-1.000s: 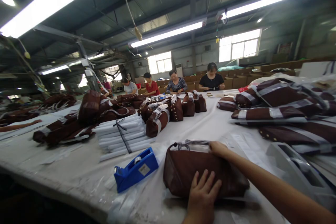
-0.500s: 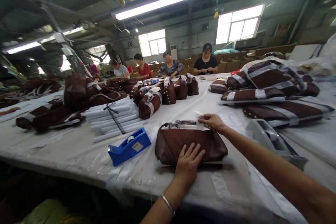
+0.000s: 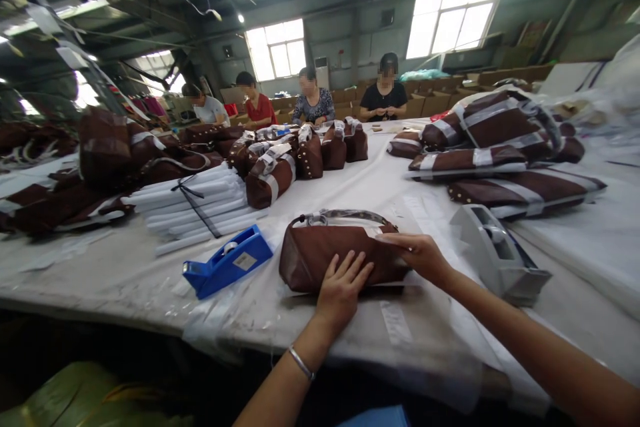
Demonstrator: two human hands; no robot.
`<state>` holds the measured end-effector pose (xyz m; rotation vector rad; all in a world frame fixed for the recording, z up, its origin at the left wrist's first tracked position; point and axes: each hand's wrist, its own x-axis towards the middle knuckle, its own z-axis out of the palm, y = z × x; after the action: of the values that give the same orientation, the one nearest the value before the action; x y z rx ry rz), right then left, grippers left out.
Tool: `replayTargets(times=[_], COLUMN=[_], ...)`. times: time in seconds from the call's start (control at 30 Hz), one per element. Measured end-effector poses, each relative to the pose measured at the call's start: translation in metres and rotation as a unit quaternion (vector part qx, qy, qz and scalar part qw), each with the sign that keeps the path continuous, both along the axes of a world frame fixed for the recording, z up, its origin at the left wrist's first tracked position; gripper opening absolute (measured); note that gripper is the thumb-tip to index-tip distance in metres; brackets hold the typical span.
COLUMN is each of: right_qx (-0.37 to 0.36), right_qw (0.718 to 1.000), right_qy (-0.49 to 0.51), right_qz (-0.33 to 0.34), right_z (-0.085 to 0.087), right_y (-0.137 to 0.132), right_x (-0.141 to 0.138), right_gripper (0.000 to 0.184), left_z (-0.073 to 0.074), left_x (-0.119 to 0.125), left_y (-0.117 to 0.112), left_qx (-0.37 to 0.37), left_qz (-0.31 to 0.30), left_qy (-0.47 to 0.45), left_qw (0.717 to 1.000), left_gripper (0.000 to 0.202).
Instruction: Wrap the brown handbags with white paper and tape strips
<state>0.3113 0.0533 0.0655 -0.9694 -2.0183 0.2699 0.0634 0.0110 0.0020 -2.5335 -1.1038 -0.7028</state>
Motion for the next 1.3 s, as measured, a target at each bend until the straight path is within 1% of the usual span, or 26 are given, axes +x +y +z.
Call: replayTargets(times=[0.1, 0.2, 0.3, 0.4, 0.5, 0.6, 0.67, 0.73, 0.8, 0.87, 0.9, 0.93, 1.0, 1.1, 1.13, 1.2, 1.3], right_qx=[0.08, 0.13, 0.149, 0.165, 0.183, 0.201, 0.198, 0.181, 0.16, 0.134, 0.115, 0.092, 0.042, -0.005, -0.01, -0.01, -0.001], right_qw=[0.994, 0.983, 0.98, 0.977, 0.973, 0.97, 0.97, 0.972, 0.978, 0.983, 0.982, 0.98, 0.972, 0.963, 0.962, 0.963, 0.963], right_qy=[-0.066, -0.117, -0.124, -0.13, -0.138, -0.132, -0.135, -0.135, -0.125, -0.129, -0.142, -0.162, -0.207, -0.25, -0.255, -0.257, -0.262], right_qz=[0.036, 0.047, 0.033, 0.033, 0.035, 0.033, 0.041, 0.057, 0.049, -0.004, -0.038, -0.068, -0.098, -0.098, -0.094, -0.086, -0.07], right_z=[-0.013, -0.025, -0.03, -0.032, -0.038, -0.045, -0.043, -0.032, -0.016, -0.004, -0.003, -0.005, -0.016, -0.04, -0.045, -0.05, -0.049], right_y=[-0.016, -0.027, -0.035, -0.043, -0.052, -0.062, -0.068, -0.071, -0.065, -0.049, -0.038, -0.027, -0.005, 0.015, 0.017, 0.017, 0.009], right_x=[-0.001, -0.003, -0.002, -0.002, -0.004, -0.005, -0.004, -0.002, -0.003, -0.007, -0.01, -0.013, -0.018, -0.018, -0.017, -0.014, -0.008], right_gripper=[0.041, 0.046, 0.05, 0.051, 0.049, 0.046, 0.038, 0.033, 0.035, 0.042, 0.047, 0.052, 0.061, 0.065, 0.065, 0.067, 0.069], left_z=[0.001, 0.004, 0.01, 0.015, 0.017, 0.016, 0.013, 0.011, 0.008, 0.005, 0.003, 0.002, 0.0, -0.003, -0.003, -0.003, -0.002], left_x=[0.001, 0.002, 0.004, 0.006, 0.008, 0.01, 0.011, 0.012, 0.013, 0.014, 0.014, 0.014, 0.014, 0.014, 0.013, 0.011, 0.006], left_y=[0.0, -0.002, -0.004, -0.006, -0.008, -0.01, -0.011, -0.011, -0.011, -0.011, -0.01, -0.01, -0.01, -0.008, -0.007, -0.006, -0.005], left_qx=[-0.002, -0.018, -0.047, -0.061, -0.056, -0.043, -0.033, -0.025, -0.017, -0.008, -0.003, 0.001, 0.011, 0.029, 0.035, 0.049, 0.068], left_qz=[0.002, 0.01, 0.017, 0.022, 0.03, 0.033, 0.033, 0.031, 0.028, 0.028, 0.029, 0.029, 0.026, 0.013, 0.008, -0.005, -0.041], left_qy=[0.003, -0.003, -0.01, -0.014, -0.001, 0.021, 0.029, 0.026, 0.017, 0.01, 0.009, 0.012, 0.02, 0.033, 0.036, 0.041, 0.048], left_qw=[1.0, 1.0, 0.999, 0.998, 0.998, 0.998, 0.998, 0.999, 0.999, 1.0, 1.0, 0.999, 0.999, 0.999, 0.999, 0.998, 0.996], left_gripper=[0.051, 0.054, 0.063, 0.065, 0.066, 0.064, 0.062, 0.061, 0.061, 0.06, 0.06, 0.059, 0.058, 0.055, 0.053, 0.049, 0.044])
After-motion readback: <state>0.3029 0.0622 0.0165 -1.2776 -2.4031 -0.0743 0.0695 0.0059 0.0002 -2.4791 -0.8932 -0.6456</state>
